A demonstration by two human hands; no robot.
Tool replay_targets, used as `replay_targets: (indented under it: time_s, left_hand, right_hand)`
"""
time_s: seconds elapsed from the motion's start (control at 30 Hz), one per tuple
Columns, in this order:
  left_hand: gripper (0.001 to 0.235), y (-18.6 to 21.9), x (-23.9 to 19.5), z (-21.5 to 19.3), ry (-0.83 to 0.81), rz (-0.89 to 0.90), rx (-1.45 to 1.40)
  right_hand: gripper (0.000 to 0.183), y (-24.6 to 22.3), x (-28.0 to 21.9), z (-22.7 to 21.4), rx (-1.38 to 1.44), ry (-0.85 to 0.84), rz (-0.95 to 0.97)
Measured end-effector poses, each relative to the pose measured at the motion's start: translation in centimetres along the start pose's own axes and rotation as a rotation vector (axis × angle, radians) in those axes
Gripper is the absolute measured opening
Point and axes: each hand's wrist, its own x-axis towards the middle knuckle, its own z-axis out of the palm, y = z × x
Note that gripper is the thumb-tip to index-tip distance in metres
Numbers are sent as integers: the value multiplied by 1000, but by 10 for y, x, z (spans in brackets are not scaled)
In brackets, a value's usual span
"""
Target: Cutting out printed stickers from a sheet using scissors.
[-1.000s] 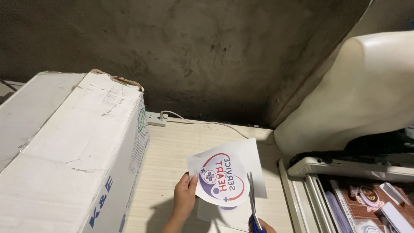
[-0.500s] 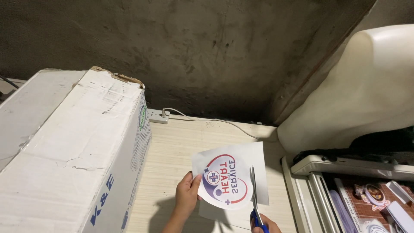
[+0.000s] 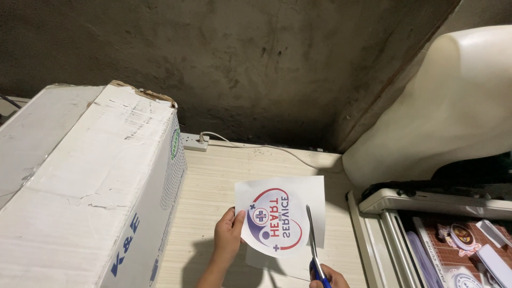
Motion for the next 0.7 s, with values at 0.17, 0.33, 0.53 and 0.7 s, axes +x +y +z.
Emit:
replay_targets:
  time_s: [0.17,0.33,0.53,0.7]
  left_hand:
    - [28,-5,4,-1,1,59,-48]
    - [28,0,2,1,-19,83,-53]
    - [27,2,1,4,-59,52,-1]
    - [28,8,2,5,-80,51,12]
  right_hand:
    - [62,3,4,-5,-9,-103,3]
    - [76,2,3,0,97,-202,-71]
    - [85,-31,-11,13,254,-63,-56]
    - [86,-46,-18,11,141,-106,-51]
